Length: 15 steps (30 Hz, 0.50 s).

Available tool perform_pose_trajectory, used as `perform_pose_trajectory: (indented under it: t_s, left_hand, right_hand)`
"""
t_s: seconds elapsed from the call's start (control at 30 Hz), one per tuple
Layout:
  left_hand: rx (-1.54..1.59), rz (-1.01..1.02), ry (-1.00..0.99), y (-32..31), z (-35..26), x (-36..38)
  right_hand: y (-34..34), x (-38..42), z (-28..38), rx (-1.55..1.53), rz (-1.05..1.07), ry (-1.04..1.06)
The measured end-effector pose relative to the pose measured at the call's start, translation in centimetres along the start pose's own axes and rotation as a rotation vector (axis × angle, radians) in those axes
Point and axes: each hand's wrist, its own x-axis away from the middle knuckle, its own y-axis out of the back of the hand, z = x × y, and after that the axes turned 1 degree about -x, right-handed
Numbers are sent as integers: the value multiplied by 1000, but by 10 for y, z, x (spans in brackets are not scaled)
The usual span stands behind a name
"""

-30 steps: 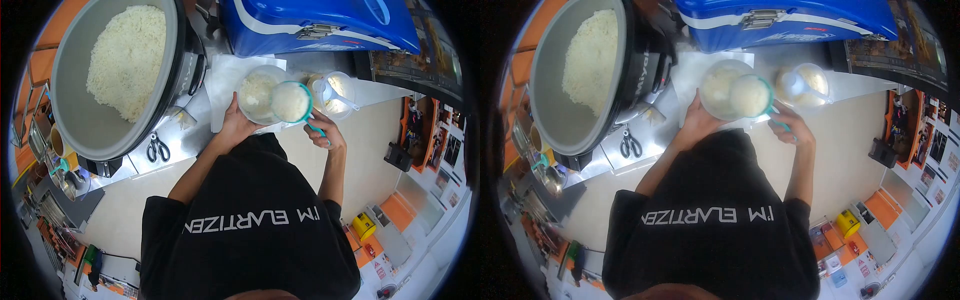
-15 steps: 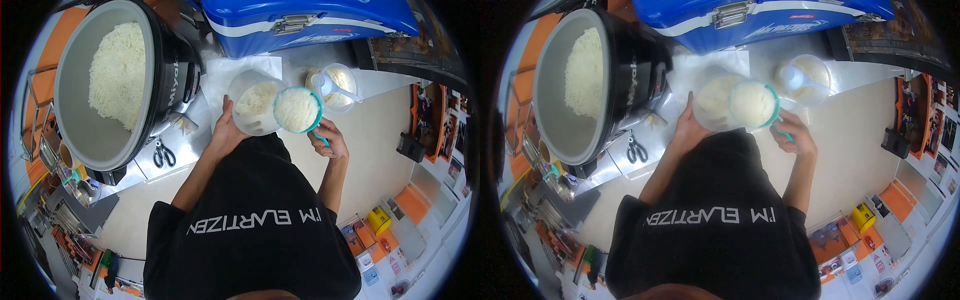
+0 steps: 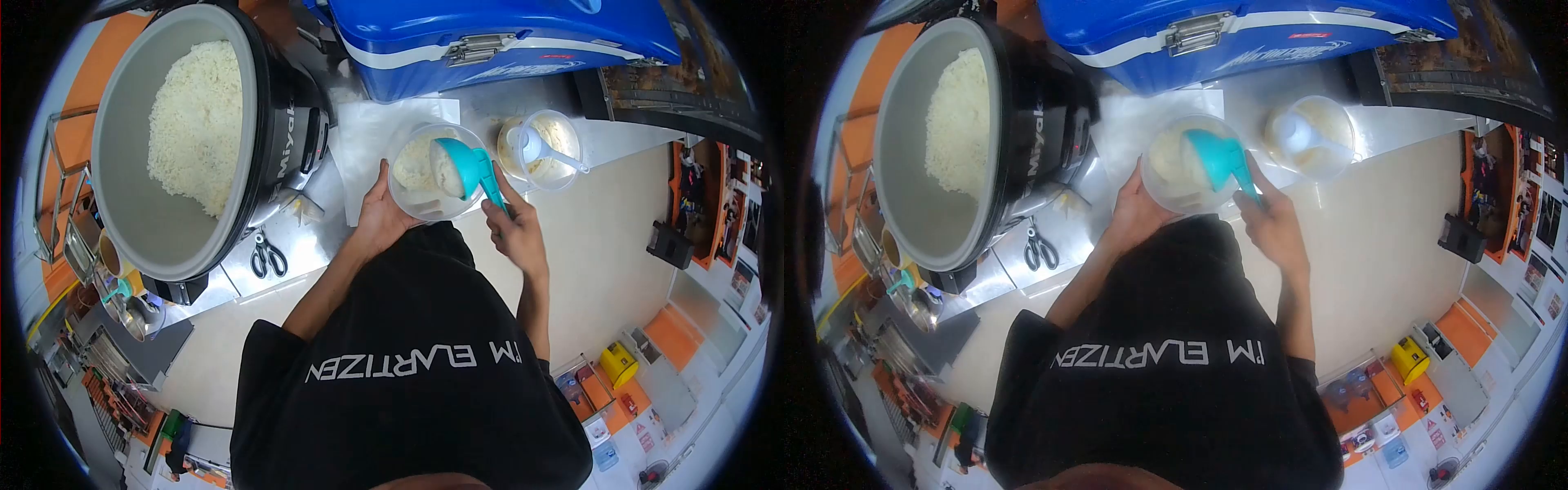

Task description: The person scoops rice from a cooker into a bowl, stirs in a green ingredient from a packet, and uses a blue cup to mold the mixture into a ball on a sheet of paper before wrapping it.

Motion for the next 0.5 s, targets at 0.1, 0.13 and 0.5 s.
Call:
perform_pose_trajectory:
  t_s: [0.1, 0.13, 0.5]
  left_hand:
    - [7, -28, 18, 3, -1, 3]
    - [11, -47, 26, 5, -1, 2]
    - [107, 19, 53, 37, 0, -11]
  right_hand:
    - [-18, 2, 0, 398, -131, 325]
    - [-19, 4, 2, 427, -164, 305]
    - [-54, -30, 9, 896, 23, 340]
